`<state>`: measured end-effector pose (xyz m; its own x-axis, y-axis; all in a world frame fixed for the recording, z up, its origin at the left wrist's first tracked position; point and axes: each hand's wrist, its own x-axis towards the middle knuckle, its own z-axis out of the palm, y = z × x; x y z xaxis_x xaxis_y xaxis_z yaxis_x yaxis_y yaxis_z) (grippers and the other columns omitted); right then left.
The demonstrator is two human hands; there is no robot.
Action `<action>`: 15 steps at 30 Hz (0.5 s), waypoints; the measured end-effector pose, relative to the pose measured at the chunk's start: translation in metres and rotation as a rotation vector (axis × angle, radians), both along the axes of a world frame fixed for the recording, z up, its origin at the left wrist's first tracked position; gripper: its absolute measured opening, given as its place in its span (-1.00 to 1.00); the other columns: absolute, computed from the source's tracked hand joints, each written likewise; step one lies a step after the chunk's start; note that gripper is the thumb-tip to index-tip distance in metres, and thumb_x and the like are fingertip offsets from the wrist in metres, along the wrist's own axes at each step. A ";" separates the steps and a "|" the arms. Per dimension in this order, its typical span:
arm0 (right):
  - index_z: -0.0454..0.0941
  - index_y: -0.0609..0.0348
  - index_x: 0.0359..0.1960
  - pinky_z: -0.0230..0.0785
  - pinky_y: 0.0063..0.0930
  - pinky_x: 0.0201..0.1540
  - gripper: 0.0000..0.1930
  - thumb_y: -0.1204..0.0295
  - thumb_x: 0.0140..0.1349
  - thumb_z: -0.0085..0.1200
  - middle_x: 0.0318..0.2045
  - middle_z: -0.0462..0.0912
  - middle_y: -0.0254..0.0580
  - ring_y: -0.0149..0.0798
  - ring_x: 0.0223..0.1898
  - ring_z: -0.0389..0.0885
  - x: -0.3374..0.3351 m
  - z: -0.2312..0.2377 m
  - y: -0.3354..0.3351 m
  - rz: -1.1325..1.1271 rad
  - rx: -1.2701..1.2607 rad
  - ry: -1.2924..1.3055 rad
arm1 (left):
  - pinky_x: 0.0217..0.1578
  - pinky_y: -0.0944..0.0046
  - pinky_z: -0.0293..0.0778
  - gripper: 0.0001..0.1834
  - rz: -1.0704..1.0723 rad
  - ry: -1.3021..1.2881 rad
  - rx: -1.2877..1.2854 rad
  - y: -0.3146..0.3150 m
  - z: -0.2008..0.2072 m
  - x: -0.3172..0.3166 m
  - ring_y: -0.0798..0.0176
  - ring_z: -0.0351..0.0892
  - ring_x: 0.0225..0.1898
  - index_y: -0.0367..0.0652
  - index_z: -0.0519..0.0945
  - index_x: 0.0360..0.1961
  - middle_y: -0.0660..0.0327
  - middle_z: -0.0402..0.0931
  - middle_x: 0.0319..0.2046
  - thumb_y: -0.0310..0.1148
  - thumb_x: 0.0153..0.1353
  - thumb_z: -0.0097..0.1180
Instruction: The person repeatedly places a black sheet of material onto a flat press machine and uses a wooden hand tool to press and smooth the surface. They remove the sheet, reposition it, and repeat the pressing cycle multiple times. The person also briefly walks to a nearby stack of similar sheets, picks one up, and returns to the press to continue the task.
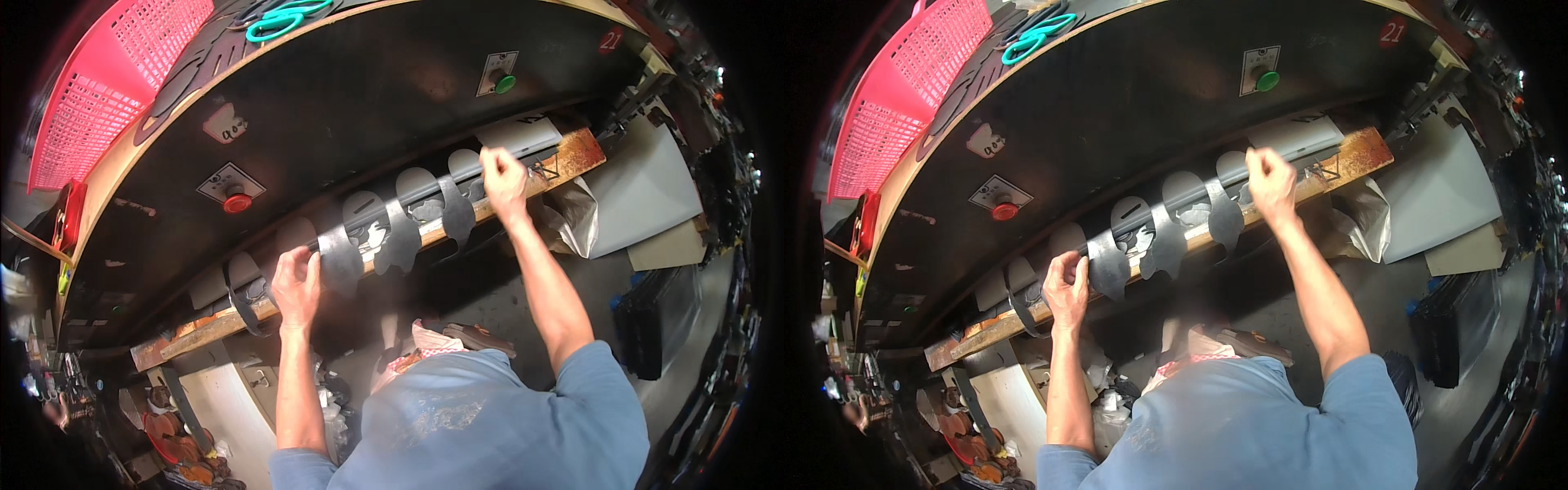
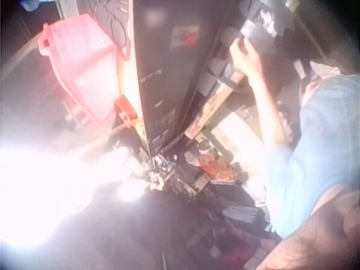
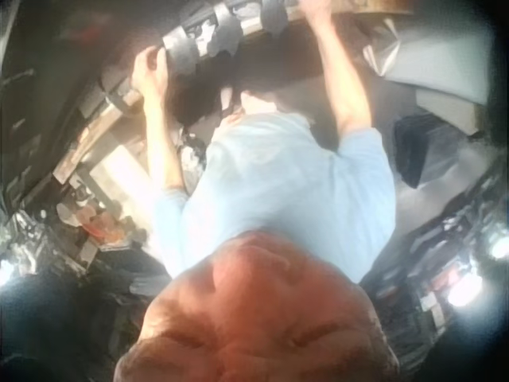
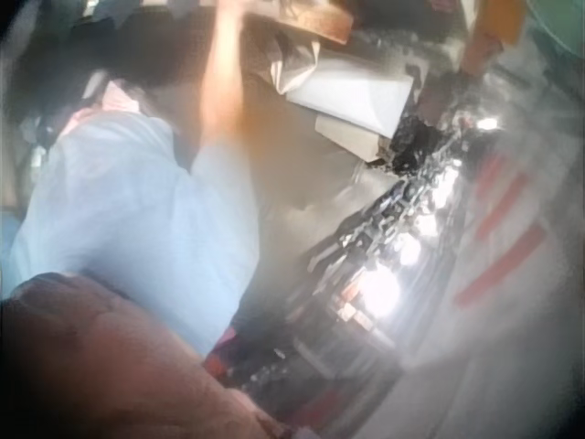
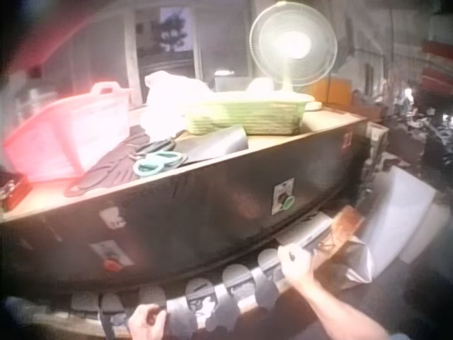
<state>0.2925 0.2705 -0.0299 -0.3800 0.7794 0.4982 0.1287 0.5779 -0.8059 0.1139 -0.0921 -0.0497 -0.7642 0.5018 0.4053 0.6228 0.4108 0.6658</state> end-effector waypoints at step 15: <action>0.60 0.14 -0.42 0.48 -0.17 -0.42 -0.77 0.34 0.32 0.37 -0.59 0.61 -0.13 0.01 -0.54 0.67 0.001 -0.024 -0.025 0.152 0.256 -0.343 | -0.23 0.18 0.54 -0.68 0.214 0.291 -0.023 0.035 -0.026 0.027 0.22 0.57 -0.40 -0.12 0.70 0.07 0.25 0.69 -0.33 -0.37 0.31 0.42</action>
<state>0.2938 0.2453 -0.0537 -0.6572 0.5698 0.4933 0.2614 0.7862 -0.5600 0.1410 -0.0574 -0.0755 -0.7072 0.3545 0.6118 0.6833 0.5649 0.4625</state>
